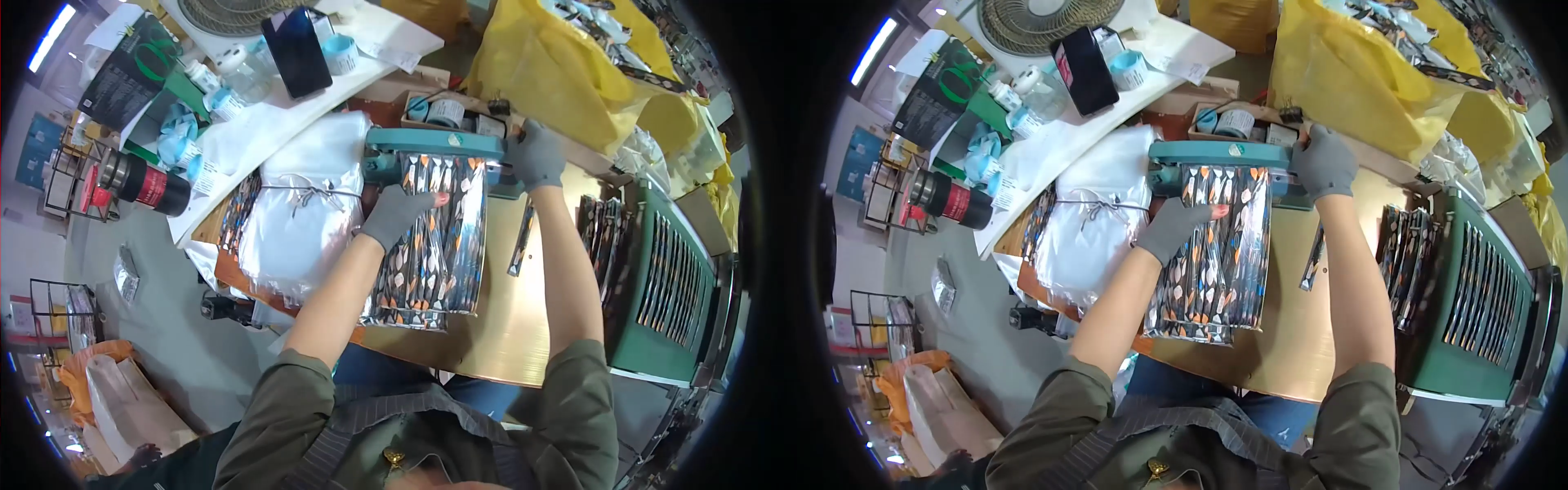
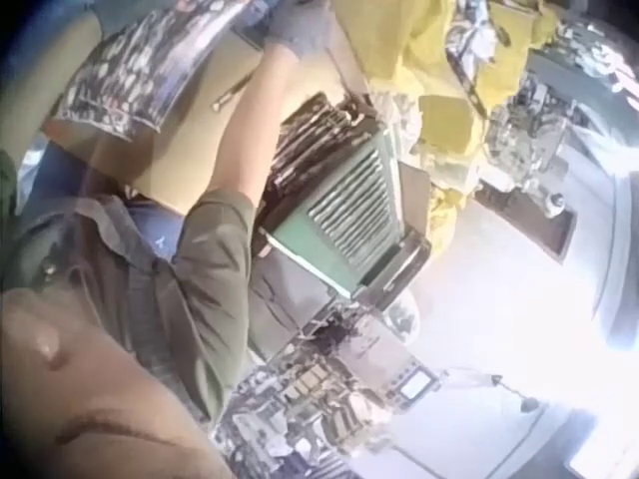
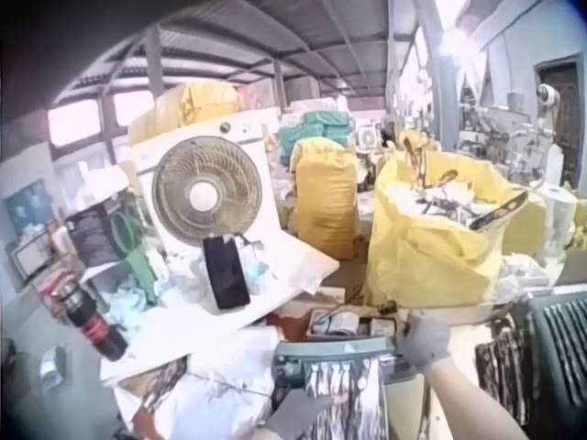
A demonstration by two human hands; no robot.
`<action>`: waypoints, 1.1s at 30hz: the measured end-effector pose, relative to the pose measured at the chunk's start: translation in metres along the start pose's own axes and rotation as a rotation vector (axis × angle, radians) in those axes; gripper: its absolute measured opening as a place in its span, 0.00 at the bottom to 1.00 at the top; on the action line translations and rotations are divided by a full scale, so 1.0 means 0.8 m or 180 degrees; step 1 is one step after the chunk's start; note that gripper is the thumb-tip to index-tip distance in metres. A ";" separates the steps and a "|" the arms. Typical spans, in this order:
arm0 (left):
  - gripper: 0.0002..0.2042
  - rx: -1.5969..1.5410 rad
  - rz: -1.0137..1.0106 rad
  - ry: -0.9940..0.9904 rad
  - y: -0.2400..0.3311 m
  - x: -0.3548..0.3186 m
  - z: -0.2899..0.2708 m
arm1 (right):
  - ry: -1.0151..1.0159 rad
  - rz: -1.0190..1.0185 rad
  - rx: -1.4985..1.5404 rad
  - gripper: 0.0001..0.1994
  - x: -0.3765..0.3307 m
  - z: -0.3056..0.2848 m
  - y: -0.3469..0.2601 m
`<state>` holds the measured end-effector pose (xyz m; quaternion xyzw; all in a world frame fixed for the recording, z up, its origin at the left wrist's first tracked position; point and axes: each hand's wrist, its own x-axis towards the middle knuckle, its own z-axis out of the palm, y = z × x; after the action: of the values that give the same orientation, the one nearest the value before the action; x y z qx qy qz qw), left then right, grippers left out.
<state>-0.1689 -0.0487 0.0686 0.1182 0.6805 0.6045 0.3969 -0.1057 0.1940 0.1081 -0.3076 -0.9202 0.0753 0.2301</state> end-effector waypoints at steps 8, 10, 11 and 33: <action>0.36 0.0983 0.0481 0.0537 -0.031 0.032 -0.019 | -0.0048 -0.0061 0.0070 0.14 0.012 0.025 -0.006; 0.37 0.1381 0.0134 0.0482 -0.002 0.023 0.003 | -0.0136 0.0061 0.0249 0.17 0.017 0.028 0.035; 0.37 0.1361 0.0185 0.0522 0.020 0.008 0.014 | -0.0577 0.0351 0.0783 0.17 0.031 0.036 0.078; 0.30 0.3225 -0.2634 0.1510 -0.652 -0.282 -0.366 | -0.1335 -0.0739 -0.1150 0.25 -0.318 -0.086 0.006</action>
<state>-0.0543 -0.5330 -0.3332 -0.1155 0.9363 0.0209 0.3311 0.1083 0.0446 0.0713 -0.2141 -0.9752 -0.0545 -0.0164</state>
